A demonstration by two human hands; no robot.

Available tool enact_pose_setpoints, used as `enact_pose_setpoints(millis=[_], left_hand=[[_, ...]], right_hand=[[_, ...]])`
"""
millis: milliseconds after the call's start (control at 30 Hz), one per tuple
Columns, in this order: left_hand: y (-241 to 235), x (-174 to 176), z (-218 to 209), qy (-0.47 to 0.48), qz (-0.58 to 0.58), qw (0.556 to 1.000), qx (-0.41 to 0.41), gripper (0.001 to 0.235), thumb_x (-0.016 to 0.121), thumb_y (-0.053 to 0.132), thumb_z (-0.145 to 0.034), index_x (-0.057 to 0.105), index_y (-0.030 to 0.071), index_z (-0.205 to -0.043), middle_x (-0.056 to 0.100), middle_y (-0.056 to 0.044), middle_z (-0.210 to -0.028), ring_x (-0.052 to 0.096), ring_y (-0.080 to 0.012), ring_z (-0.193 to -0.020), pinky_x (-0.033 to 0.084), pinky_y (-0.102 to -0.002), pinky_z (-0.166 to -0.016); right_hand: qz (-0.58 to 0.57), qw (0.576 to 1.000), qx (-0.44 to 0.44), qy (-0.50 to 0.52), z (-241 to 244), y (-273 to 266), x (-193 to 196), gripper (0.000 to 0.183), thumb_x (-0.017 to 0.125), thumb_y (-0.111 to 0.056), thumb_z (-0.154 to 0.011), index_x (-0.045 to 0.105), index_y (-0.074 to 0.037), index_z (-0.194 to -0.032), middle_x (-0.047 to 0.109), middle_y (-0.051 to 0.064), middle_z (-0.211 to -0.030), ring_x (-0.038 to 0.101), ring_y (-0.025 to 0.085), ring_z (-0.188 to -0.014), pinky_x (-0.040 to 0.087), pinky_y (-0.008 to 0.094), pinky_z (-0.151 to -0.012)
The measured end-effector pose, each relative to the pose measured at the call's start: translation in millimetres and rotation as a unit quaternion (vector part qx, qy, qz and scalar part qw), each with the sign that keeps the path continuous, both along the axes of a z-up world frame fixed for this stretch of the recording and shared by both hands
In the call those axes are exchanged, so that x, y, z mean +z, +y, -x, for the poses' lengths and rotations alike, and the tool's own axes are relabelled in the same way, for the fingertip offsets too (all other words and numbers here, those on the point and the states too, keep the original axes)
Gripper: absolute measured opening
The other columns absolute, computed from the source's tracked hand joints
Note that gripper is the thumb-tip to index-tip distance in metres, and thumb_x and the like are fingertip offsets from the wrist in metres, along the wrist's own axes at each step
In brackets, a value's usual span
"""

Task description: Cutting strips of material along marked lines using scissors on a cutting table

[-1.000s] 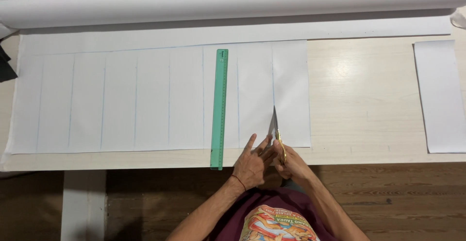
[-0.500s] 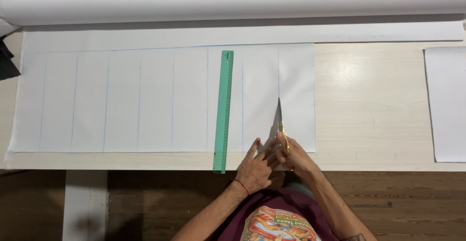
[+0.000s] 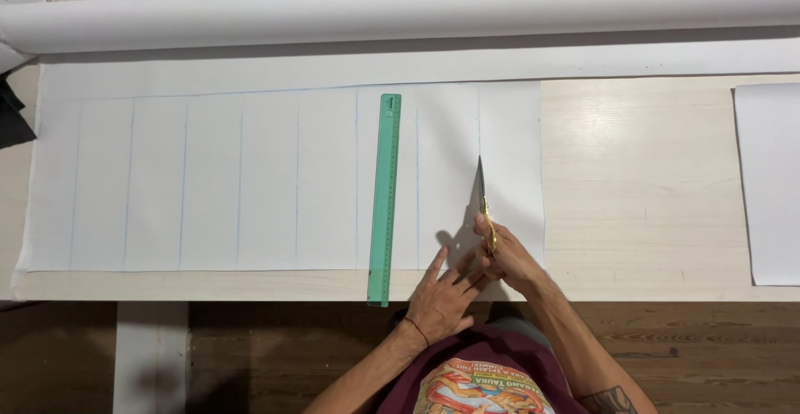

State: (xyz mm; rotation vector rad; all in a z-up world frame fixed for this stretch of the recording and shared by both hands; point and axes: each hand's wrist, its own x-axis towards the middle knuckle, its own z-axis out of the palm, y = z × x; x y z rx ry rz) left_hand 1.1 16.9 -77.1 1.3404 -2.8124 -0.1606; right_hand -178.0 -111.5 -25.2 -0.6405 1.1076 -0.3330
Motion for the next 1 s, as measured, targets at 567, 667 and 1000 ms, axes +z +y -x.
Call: enact_pose_setpoints(millis=[567, 667, 1000], left_hand=[[-0.3, -1.8, -1.1, 0.019, -0.008, 1.0, -0.002, 0.079, 0.075, 0.072, -0.094, 0.072, 0.029, -0.161, 0.067, 0.005, -0.167, 0.049, -0.0277, -0.165, 0.013, -0.073, -0.147], [-1.3, -0.6, -1.2, 0.017, -0.012, 1.0, -0.002, 0.081, 0.074, 0.071, -0.096, 0.069, 0.029, -0.165, 0.064, 0.004, -0.173, 0.046, -0.0286, -0.17, 0.013, -0.073, -0.146], [-1.4, -1.3, -0.2, -0.002, 0.005, 1.0, -0.001, 0.096, 0.07, 0.077, -0.096, 0.053, 0.029, -0.179, 0.046, 0.002, -0.19, 0.029, -0.0296, -0.182, 0.011, -0.072, -0.147]], right_hand=[[0.014, 1.0, -0.002, 0.015, -8.2, -46.5, -3.6, 0.058, 0.054, -0.076, -0.11, 0.045, -0.02, -0.1, 0.042, -0.003, -0.058, 0.02, 0.01, -0.047, 0.018, 0.03, -0.043], [0.02, 1.0, -0.005, 0.005, -8.9, -55.0, -7.4, 0.057, 0.055, -0.076, -0.11, 0.045, -0.02, -0.099, 0.042, -0.004, -0.057, 0.02, 0.009, -0.046, 0.018, 0.03, -0.043], [0.02, 1.0, -0.006, 0.013, -12.9, -85.5, -13.4, 0.06, 0.055, -0.078, -0.109, 0.045, -0.018, -0.104, 0.043, -0.003, -0.059, 0.023, 0.01, -0.047, 0.02, 0.031, -0.044]])
